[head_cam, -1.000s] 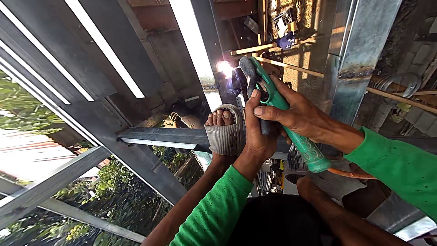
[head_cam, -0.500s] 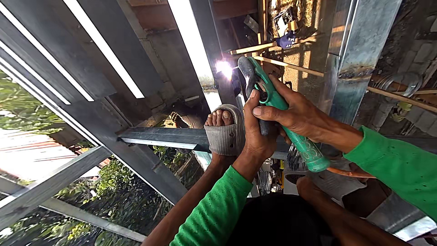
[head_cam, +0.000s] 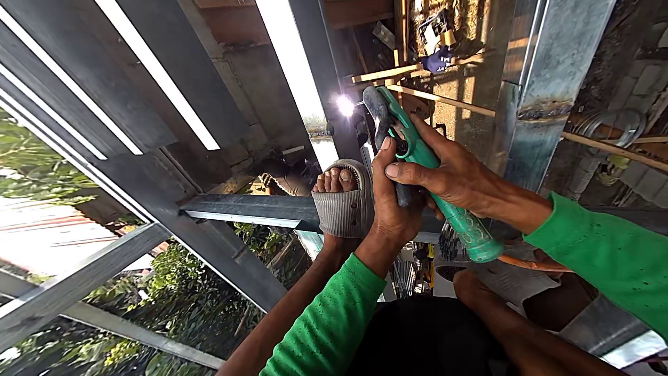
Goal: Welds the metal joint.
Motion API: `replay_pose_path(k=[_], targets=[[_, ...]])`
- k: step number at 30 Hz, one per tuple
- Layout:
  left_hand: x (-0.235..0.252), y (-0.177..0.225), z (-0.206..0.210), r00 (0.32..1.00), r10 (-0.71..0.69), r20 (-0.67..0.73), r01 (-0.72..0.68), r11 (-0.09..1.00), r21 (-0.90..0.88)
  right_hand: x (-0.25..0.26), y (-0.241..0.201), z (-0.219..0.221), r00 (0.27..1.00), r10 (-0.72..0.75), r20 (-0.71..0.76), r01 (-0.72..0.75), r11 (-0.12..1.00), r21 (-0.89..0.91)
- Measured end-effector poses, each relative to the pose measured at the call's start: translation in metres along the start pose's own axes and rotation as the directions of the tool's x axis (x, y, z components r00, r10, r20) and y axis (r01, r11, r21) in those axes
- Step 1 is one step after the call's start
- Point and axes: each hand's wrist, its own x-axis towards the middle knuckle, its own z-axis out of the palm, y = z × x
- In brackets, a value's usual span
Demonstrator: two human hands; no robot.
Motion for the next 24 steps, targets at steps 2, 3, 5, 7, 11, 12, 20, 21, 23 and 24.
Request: replay_pose_path(k=[2,3,5,7,11,12,20,21,23,24], targets=[[0.001,0.000,0.000,1.000,-0.002,-0.003,0.002,1.000,0.002,0.001,0.004,-0.001,1.000,-0.010,0.008,0.009,1.000,0.010],[0.000,0.000,0.001,1.000,-0.004,-0.003,0.004,1.000,0.004,0.000,0.004,-0.001,1.000,-0.007,0.004,0.007,1.000,0.011],[0.000,0.000,0.001,1.000,-0.004,-0.003,0.004,1.000,0.003,0.000,0.004,-0.001,1.000,-0.003,-0.003,0.003,1.000,0.003],[0.000,0.000,0.001,1.000,-0.003,-0.001,0.003,1.000,0.005,0.007,-0.003,-0.004,1.000,0.014,0.026,-0.013,1.000,-0.020],[0.001,0.001,0.001,1.000,0.013,0.006,-0.013,1.000,0.008,0.022,-0.015,-0.012,0.996,0.035,0.085,-0.029,0.997,-0.070],[0.001,0.000,0.001,1.000,0.013,0.010,-0.013,1.000,0.011,0.020,-0.014,-0.011,0.997,0.030,0.076,-0.025,0.998,-0.060],[0.003,0.001,-0.001,1.000,-0.003,-0.003,0.003,0.999,0.034,0.004,-0.006,0.000,1.000,0.019,-0.012,-0.019,1.000,-0.019],[0.003,0.001,-0.001,1.000,-0.002,-0.007,0.002,0.999,0.036,0.006,-0.007,-0.001,1.000,0.029,-0.008,-0.029,0.999,-0.023],[0.004,0.001,-0.001,1.000,-0.002,-0.005,0.002,0.999,0.037,0.020,-0.012,-0.008,0.998,0.046,0.052,-0.044,0.998,-0.042],[0.005,0.001,-0.001,1.000,0.000,0.001,0.000,0.999,0.036,0.025,-0.013,-0.011,0.996,0.047,0.072,-0.043,0.998,-0.050]])
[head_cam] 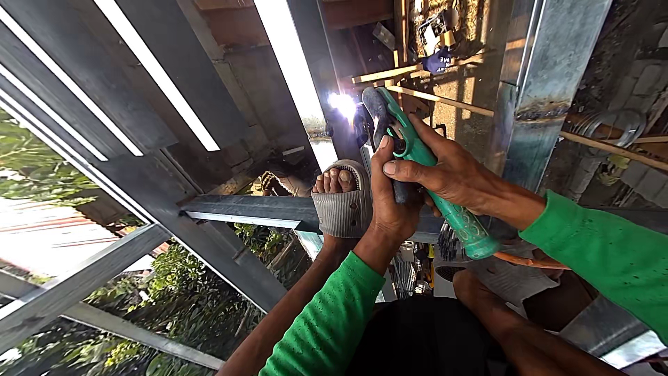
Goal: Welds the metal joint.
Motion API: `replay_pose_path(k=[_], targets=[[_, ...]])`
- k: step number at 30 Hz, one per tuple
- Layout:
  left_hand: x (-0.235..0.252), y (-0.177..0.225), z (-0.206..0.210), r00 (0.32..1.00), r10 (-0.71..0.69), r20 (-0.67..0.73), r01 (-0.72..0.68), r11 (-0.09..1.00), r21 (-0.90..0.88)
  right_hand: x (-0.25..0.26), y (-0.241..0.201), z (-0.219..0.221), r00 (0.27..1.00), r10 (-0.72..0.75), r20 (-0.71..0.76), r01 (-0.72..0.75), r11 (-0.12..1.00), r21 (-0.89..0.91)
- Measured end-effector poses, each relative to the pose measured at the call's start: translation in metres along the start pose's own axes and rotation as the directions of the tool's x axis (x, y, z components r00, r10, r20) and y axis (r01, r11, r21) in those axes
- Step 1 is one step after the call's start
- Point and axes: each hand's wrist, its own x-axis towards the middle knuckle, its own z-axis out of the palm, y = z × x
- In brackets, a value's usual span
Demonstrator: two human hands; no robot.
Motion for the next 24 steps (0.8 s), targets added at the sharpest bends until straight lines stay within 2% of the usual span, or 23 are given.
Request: replay_pose_path(k=[5,9,24], targets=[[0.000,0.001,0.000,1.000,0.006,0.000,-0.006,1.000,0.001,0.001,0.000,-0.001,1.000,-0.014,0.016,0.014,1.000,-0.001],[-0.001,0.002,0.000,1.000,-0.018,-0.012,0.018,1.000,0.007,-0.023,-0.005,0.013,0.997,-0.001,-0.081,0.003,1.000,0.019],[0.001,0.003,-0.001,1.000,-0.016,-0.012,0.016,1.000,-0.001,-0.016,-0.015,0.011,0.998,0.024,-0.052,-0.025,1.000,-0.012]])
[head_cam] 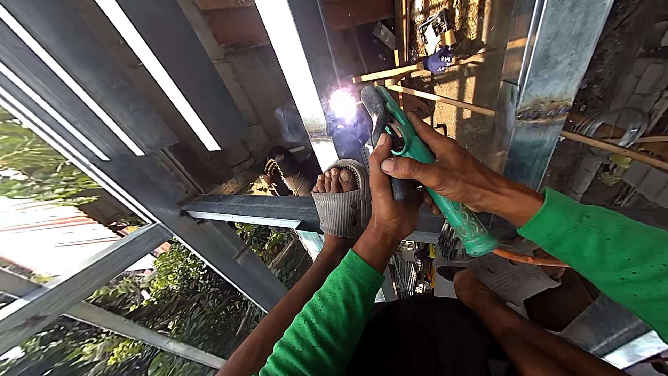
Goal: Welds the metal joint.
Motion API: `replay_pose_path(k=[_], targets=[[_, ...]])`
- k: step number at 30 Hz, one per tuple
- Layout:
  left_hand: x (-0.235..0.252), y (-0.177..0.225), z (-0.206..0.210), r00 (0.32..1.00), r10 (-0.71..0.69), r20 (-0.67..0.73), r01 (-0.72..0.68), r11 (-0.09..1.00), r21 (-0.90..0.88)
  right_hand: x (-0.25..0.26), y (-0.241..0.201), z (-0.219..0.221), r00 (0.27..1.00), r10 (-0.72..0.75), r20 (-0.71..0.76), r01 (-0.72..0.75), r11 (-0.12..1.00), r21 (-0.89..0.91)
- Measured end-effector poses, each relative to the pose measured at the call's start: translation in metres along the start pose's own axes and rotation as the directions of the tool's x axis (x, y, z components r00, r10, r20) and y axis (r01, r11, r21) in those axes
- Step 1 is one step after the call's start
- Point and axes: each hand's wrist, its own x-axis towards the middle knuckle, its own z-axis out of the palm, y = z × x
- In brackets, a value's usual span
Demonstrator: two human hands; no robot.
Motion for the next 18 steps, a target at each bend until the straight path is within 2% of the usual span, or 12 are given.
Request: replay_pose_path(k=[2,5,9,10,11,12,13,15,17,18], targets=[[0.001,0.000,-0.001,1.000,0.001,0.007,-0.001,1.000,0.001,0.018,0.009,-0.008,0.998,-0.018,0.057,0.019,1.000,-0.003],[0.000,0.000,-0.001,1.000,-0.009,-0.002,0.009,1.000,0.013,0.004,0.006,0.000,1.000,0.000,-0.006,0.000,1.000,0.001],[0.001,0.000,-0.001,0.999,0.023,0.030,-0.024,1.000,0.008,0.007,0.008,-0.007,0.992,-0.113,0.048,0.109,0.990,0.087],[0.001,0.000,-0.001,0.999,0.016,0.028,-0.016,1.000,0.001,-0.010,-0.015,-0.005,0.999,-0.027,0.024,0.026,0.999,0.024],[0.000,0.000,-0.002,1.000,0.001,0.028,-0.001,1.000,-0.007,-0.032,-0.059,-0.001,0.962,0.272,0.016,-0.268,0.955,-0.124],[0.000,0.000,-0.002,1.000,-0.009,0.024,0.009,1.000,-0.010,-0.038,-0.062,0.005,0.958,0.286,-0.035,-0.287,0.947,-0.145],[0.000,0.000,-0.002,1.000,-0.016,0.016,0.016,1.000,-0.008,-0.030,-0.034,0.009,0.990,0.113,-0.084,-0.120,0.989,-0.084],[0.000,0.001,-0.002,1.000,-0.016,0.011,0.016,1.000,-0.005,-0.014,-0.001,0.008,0.998,-0.022,-0.054,0.024,0.999,0.028],[0.000,0.001,-0.002,1.000,-0.005,0.021,0.005,1.000,-0.008,-0.017,-0.010,0.008,0.999,0.006,-0.052,-0.005,1.000,0.015],[0.000,0.000,-0.003,0.999,0.000,0.033,0.001,1.000,-0.012,-0.026,-0.032,0.007,0.994,0.095,-0.055,-0.098,0.994,-0.047]])
